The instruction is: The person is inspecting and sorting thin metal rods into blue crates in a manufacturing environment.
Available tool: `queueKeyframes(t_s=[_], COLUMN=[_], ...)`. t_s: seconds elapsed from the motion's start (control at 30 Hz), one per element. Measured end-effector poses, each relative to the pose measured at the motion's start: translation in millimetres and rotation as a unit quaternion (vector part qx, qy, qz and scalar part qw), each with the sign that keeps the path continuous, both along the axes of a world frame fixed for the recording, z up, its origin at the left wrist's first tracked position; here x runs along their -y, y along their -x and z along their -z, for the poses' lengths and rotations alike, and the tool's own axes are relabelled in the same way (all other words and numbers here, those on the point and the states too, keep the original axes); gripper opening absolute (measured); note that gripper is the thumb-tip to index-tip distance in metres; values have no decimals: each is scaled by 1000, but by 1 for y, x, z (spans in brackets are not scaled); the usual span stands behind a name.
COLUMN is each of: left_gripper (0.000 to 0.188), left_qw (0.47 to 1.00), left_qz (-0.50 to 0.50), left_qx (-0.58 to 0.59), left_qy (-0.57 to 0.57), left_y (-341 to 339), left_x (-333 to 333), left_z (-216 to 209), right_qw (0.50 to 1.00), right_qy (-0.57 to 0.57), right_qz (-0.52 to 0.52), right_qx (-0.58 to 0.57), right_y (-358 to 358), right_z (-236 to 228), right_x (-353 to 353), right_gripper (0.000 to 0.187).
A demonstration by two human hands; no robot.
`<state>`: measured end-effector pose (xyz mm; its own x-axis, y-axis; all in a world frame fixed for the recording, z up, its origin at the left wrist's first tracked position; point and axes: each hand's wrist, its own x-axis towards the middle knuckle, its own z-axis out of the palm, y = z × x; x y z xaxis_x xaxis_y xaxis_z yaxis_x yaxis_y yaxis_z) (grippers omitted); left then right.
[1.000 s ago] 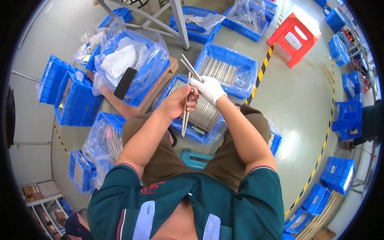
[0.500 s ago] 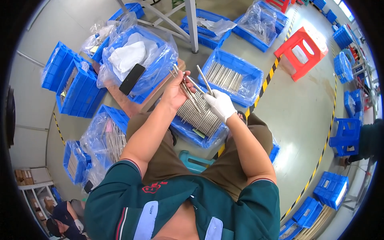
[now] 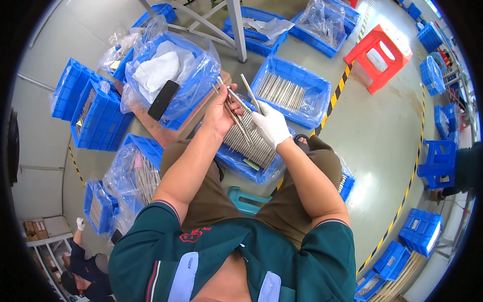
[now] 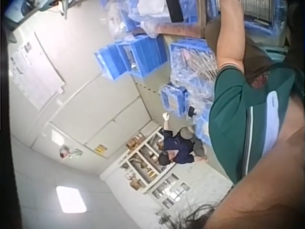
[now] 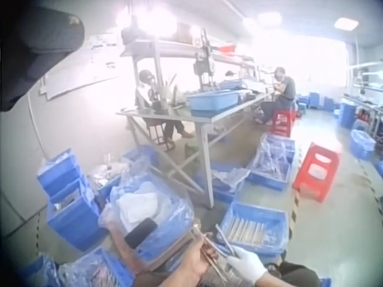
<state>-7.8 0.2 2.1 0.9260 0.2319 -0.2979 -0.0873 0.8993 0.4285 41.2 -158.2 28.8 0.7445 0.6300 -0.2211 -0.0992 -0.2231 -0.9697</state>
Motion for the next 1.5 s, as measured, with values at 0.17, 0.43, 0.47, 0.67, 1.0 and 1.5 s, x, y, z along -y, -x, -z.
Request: queueKeyframes(t_s=[0.17,0.43,0.47,0.67,1.0,1.5], left_gripper=[32,24,24,29,25,23], left_qw=[995,971,975,987,987,975], left_qz=[34,64,43,60,87,25], left_qx=[-29,-108,-106,-94,-30,-16], left_qy=[-89,-205,-191,-112,-134,-221], left_y=[3,2,-3,-3,1,4], left_x=[18,21,18,10,18,13], left_z=[0,-15,-10,-1,-10,-24], right_qw=[997,961,944,957,993,973], right_qy=[-55,-96,-113,-52,-38,-104], right_qz=[45,4,15,-7,83,42], right_qx=[-34,-260,-309,-284,-81,-202], right_y=[1,-7,-7,1,5,10], right_z=[-4,-17,-20,-2,14,-17], right_x=[-12,-7,-5,6,4,0], right_gripper=[36,24,23,17,19,19])
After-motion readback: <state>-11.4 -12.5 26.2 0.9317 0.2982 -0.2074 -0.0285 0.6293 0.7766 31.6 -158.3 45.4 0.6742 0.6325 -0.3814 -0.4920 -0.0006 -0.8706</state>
